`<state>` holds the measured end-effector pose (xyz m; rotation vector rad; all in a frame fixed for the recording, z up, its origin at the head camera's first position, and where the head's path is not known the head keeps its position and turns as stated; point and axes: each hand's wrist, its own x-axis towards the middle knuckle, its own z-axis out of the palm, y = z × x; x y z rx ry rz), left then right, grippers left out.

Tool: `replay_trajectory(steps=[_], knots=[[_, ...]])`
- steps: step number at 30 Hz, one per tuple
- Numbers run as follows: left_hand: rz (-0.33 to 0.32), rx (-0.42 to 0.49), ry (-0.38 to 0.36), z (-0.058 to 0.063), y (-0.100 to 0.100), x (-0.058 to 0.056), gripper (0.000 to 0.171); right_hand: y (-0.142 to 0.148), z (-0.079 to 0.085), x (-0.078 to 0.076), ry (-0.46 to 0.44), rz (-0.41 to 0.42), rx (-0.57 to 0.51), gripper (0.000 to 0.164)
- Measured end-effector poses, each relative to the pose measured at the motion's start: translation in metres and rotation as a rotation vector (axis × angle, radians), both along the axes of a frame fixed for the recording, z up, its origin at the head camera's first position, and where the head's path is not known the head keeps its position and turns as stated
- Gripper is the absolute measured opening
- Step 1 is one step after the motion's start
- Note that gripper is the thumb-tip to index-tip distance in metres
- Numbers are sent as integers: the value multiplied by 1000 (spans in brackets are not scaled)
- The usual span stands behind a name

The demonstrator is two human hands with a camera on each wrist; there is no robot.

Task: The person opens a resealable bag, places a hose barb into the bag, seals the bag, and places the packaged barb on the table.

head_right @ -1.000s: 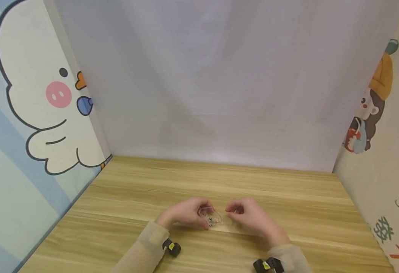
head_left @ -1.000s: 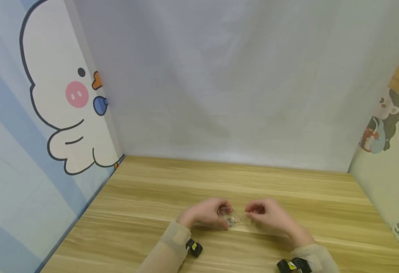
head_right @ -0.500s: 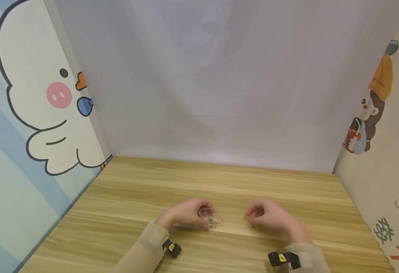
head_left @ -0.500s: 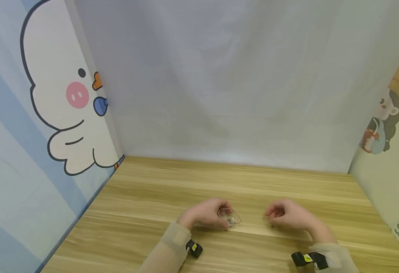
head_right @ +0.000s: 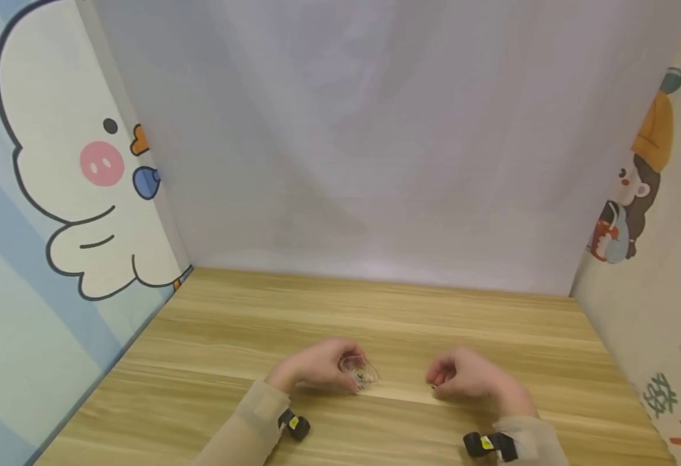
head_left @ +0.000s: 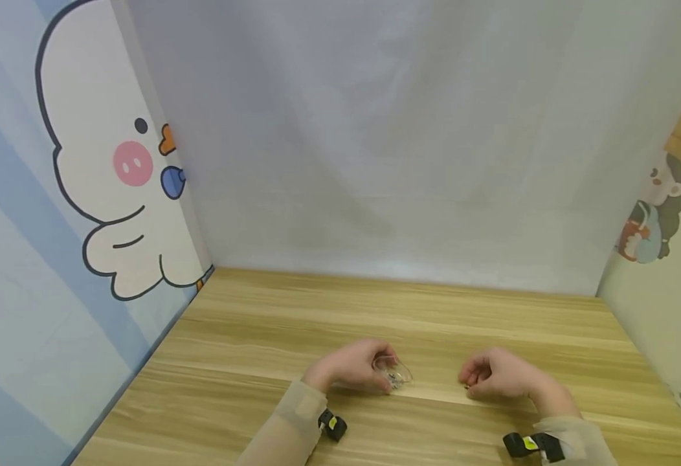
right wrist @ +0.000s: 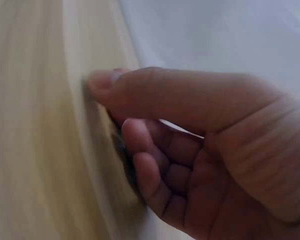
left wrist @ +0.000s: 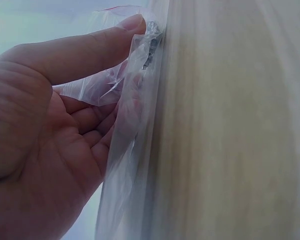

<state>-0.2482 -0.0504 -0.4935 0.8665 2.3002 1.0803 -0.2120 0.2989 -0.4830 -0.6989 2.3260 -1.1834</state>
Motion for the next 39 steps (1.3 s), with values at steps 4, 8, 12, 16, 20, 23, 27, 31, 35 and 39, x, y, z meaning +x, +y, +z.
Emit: replay_trajectory(steps=[4, 8, 12, 16, 20, 23, 27, 31, 35, 39], knots=[[5, 3, 0, -1, 0, 0, 45, 1, -1, 1, 10, -1, 5, 16], [9, 3, -6, 1, -1, 0, 44, 2, -4, 2, 35, -9, 6, 14], [2, 0, -6, 1, 0, 0, 45, 4, -6, 6, 36, -36, 18, 13], [0, 3, -1, 1, 0, -1, 45, 4, -6, 7, 32, -57, 19, 13], [-1, 2, 4, 2, 0, -1, 44, 3, -6, 8, 31, -63, 15, 12], [-3, -5, 11, 2, 0, 0, 44, 2, -6, 9, 31, -62, 10, 12], [-1, -7, 9, 3, 0, 0, 44, 1, -5, 10, 45, -64, 15, 11], [1, 2, 4, 3, 0, -1, 44, 0, -4, 10, 57, -69, 29, 10], [-1, 3, 6, 3, 0, -1, 43, 0, -4, 10, 59, -69, 38, 10], [2, -3, 0, 2, 0, 0, 44, 1, -5, 11, 57, -69, 48, 9]])
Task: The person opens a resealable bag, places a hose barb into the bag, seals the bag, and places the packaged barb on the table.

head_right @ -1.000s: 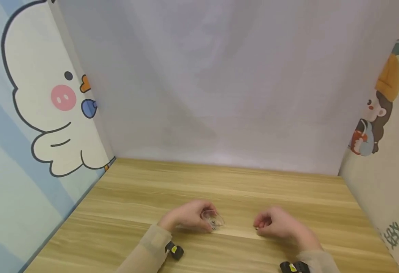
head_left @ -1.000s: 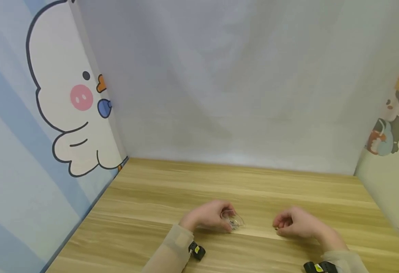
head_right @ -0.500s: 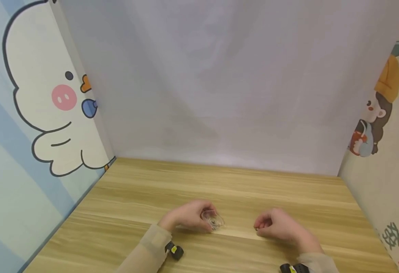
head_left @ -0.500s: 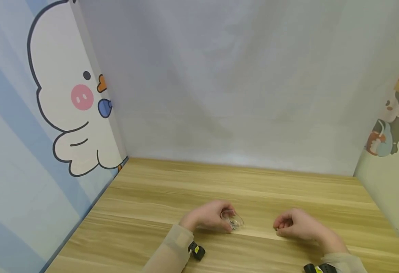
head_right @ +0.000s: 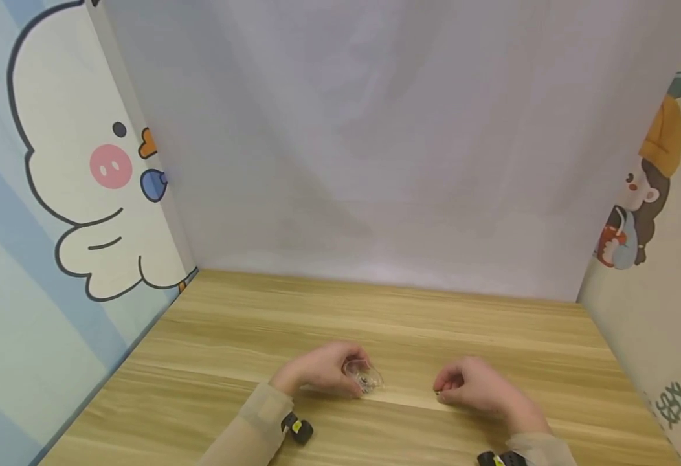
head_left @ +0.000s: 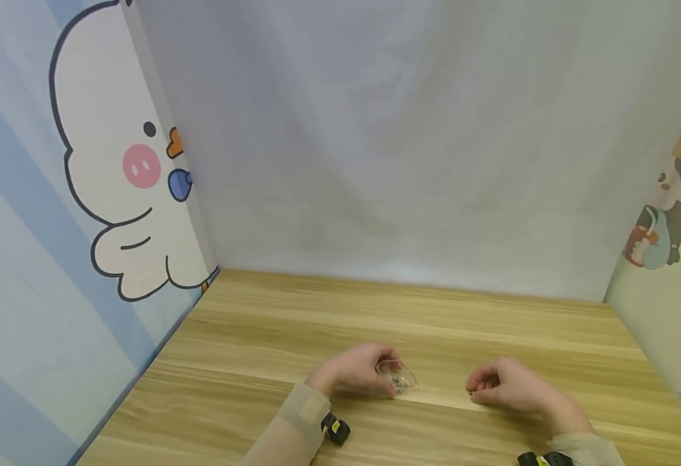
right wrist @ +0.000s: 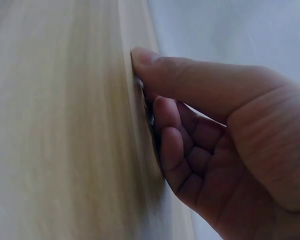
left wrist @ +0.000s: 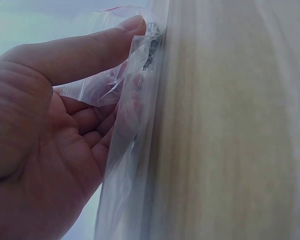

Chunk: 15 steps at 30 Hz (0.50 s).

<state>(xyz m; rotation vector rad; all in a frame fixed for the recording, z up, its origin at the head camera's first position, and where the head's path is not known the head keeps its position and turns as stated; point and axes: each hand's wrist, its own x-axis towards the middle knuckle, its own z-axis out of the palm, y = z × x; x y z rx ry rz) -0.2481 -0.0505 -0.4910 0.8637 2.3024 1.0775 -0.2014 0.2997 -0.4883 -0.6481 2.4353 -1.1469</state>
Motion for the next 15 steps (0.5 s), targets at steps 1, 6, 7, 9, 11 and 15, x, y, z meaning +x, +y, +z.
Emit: replay_trajectory(steps=[1, 6, 7, 9, 11, 15], knots=[[1, -2, -1, 0, 0, 0, 44, 0, 0, 0, 0, 1, 1, 9], [6, 1, -4, 1, 0, 1, 43, 1, -1, 0, -3, 4, 5, 8], [5, 3, -5, 1, 1, 1, 43, 1, -1, 0, -2, 5, 5, 8], [7, 5, -5, 1, 1, 1, 43, 1, -1, 0, -7, 4, 6, 8], [6, 5, -6, 1, 1, 1, 43, 1, 0, 0, -11, 6, 5, 8], [9, 4, -7, 1, 1, 0, 44, 1, 0, 0, -11, 11, 0, 7]])
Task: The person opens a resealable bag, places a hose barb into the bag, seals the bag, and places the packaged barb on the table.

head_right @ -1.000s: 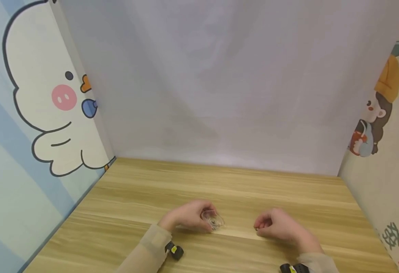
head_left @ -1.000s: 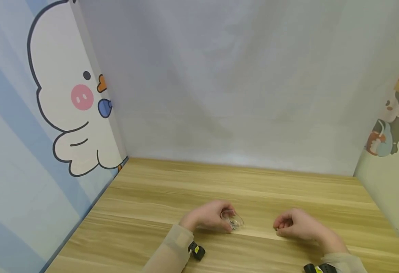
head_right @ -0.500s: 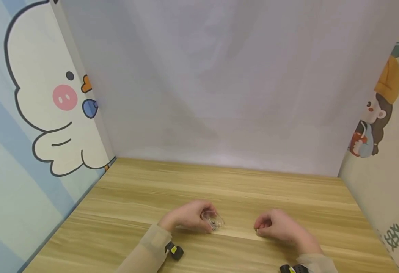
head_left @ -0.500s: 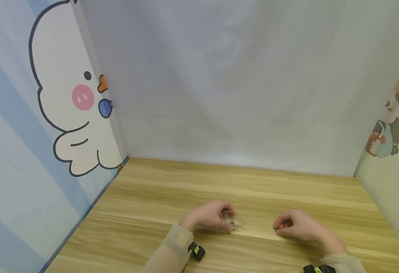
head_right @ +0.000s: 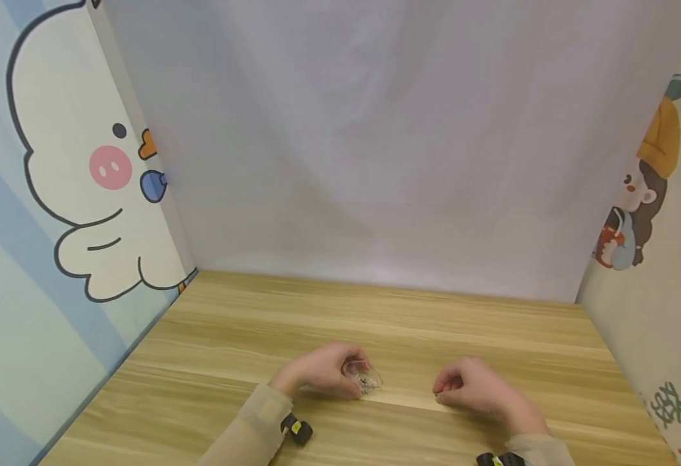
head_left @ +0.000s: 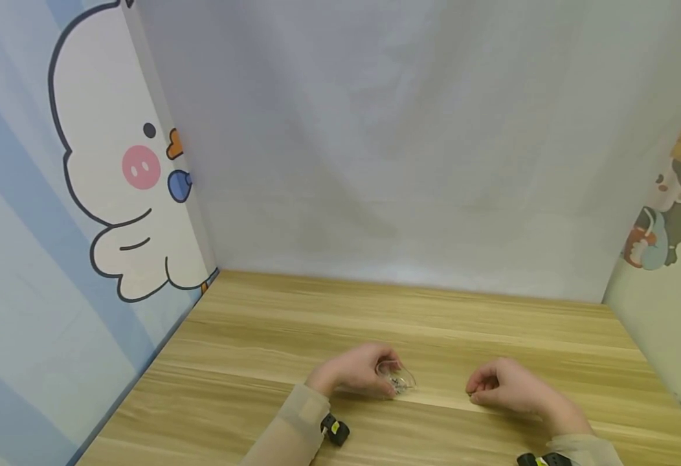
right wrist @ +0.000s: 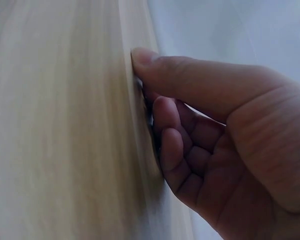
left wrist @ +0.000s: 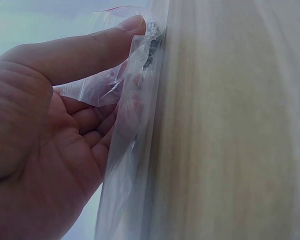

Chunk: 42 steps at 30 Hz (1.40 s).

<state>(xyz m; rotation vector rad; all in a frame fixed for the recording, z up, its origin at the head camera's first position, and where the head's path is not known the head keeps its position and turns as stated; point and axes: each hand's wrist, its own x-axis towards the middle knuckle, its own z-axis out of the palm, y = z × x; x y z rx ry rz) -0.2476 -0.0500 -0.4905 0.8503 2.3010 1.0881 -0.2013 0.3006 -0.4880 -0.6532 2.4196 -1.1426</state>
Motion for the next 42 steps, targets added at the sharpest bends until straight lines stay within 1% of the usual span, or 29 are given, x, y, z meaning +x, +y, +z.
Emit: replay_trajectory(steps=[12, 17, 25, 33, 42], knots=[[-2, -2, 9, -3, 0, -1, 43, 0, -2, 1, 28, 5, -1, 1], [-2, -8, 12, -4, -1, -2, 44, 0, -2, 1, 29, 14, -8, 2], [-3, -5, 8, -2, -2, -1, 44, -1, -5, 0, 60, 17, -24, 5], [1, -12, 2, -1, -1, -1, 43, 0, -5, 0, 63, 13, -28, 5], [-2, -20, 9, -1, -1, -1, 45, -1, -5, 0, 96, 19, -30, 6]])
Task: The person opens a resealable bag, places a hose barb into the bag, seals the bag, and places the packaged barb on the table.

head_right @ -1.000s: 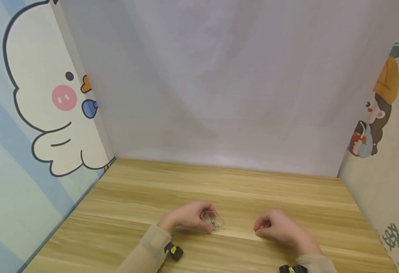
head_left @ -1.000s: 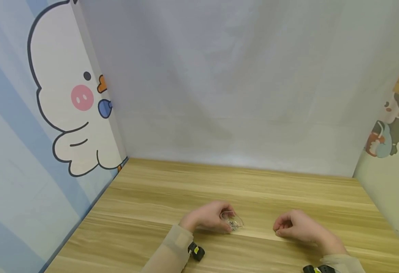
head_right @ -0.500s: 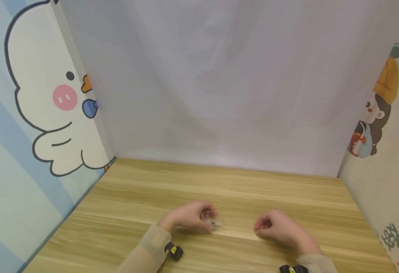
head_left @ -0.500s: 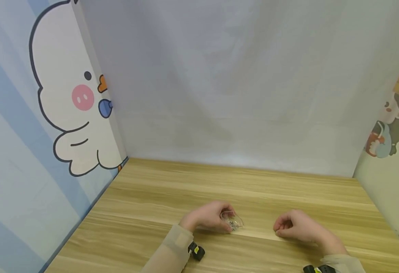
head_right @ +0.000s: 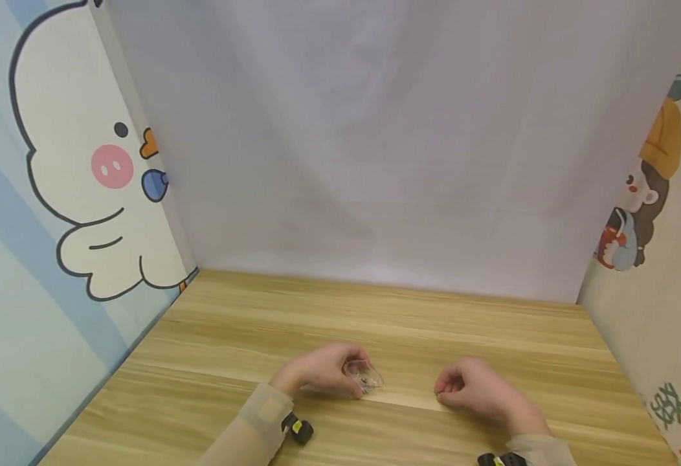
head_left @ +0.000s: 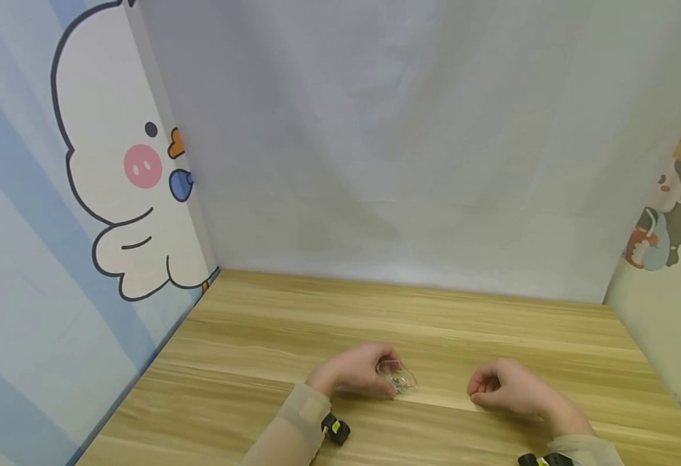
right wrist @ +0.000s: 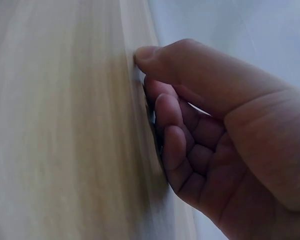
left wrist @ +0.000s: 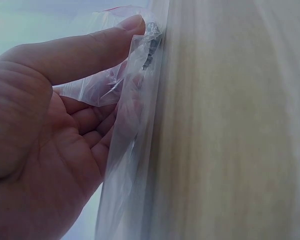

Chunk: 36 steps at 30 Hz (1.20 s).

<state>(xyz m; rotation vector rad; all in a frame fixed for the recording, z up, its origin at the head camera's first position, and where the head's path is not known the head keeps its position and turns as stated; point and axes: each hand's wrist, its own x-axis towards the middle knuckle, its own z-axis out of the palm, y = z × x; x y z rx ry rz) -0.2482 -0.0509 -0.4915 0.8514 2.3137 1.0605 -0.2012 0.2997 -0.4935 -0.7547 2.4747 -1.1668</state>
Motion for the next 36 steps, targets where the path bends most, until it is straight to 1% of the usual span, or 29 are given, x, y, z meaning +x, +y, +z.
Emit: replay_trajectory(steps=[6, 12, 19, 36], knots=[[-4, -12, 22, -2, 0, -2, 44, -1, 2, 1, -21, -15, -2, 5], [-3, -4, 22, -3, -1, -2, 45, -2, 3, 0, -27, -17, 5, 5], [-7, -19, 34, -4, -1, -2, 45, -1, 3, 1, -37, -20, 12, 7], [-11, -14, 34, -3, 0, -2, 45, -6, 4, 0, -16, -33, 20, 5]])
